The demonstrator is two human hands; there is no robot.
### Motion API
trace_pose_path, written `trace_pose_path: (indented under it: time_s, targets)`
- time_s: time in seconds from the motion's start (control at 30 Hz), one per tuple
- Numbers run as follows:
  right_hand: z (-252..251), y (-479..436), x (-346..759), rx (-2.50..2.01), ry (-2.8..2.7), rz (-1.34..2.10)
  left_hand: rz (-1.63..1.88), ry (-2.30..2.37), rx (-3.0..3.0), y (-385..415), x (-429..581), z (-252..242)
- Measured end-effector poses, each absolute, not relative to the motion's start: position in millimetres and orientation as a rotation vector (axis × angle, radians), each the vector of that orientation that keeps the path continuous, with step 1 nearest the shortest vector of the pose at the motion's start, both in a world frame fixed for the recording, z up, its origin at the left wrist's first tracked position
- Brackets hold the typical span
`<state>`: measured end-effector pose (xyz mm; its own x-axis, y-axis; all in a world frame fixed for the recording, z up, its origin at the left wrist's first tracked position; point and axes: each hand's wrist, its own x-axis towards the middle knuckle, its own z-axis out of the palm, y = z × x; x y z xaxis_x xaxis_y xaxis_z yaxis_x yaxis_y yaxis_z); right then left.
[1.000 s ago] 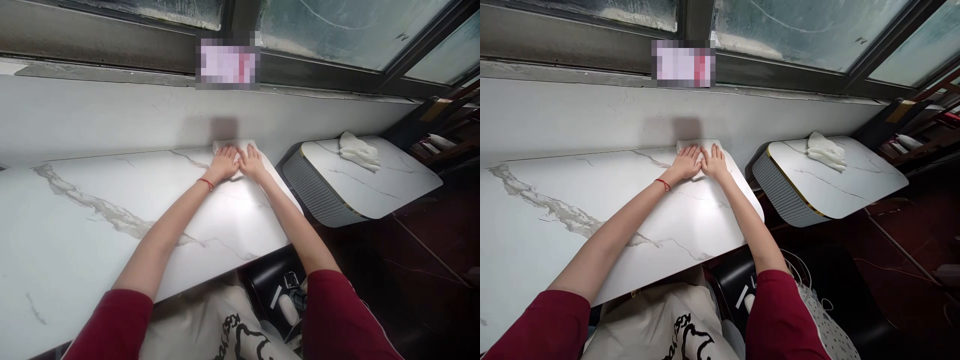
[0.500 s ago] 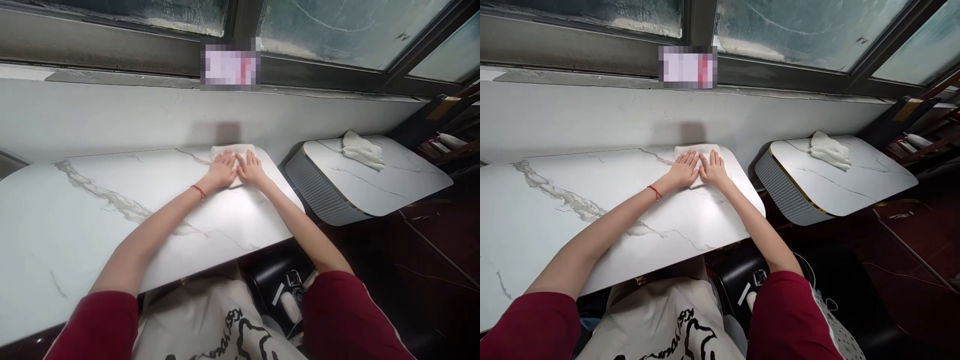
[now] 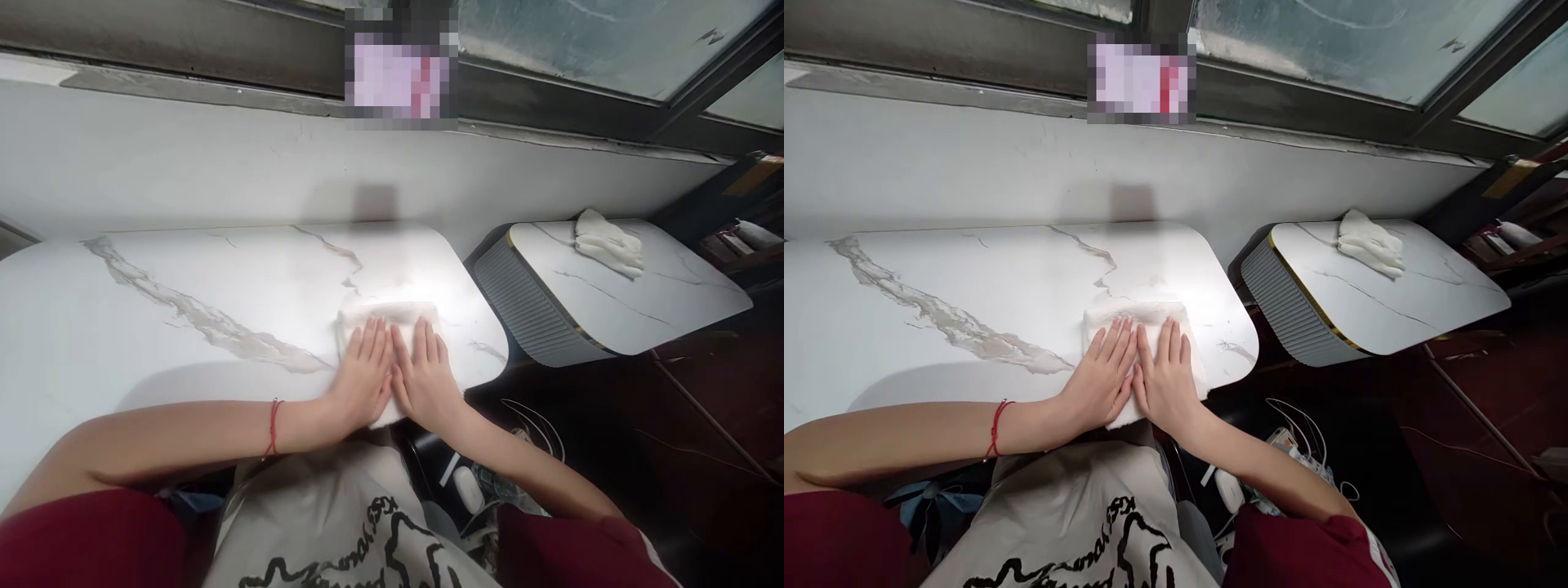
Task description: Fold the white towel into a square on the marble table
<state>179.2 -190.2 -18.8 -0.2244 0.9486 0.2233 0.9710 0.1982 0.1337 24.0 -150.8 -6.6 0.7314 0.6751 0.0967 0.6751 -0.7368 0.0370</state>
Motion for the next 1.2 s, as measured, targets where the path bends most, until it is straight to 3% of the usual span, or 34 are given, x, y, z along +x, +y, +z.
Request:
trace_pose_path:
  time_s: [0.13, 0.43, 1.2]
  targets:
    - [-14, -172, 165, -1.964, -2.391, -0.375, -0.061, -1.137, -2.895, -137, 18, 0]
    - [-10, -84, 139, -1.989, -2.374, -0.277, -0.328, -1.154, -2.889, -50, -14, -7]
    - [-31, 59, 80, -1.748, -2.333, -0.218, -0.417, -1.425, -2.882, 72, -90, -13]
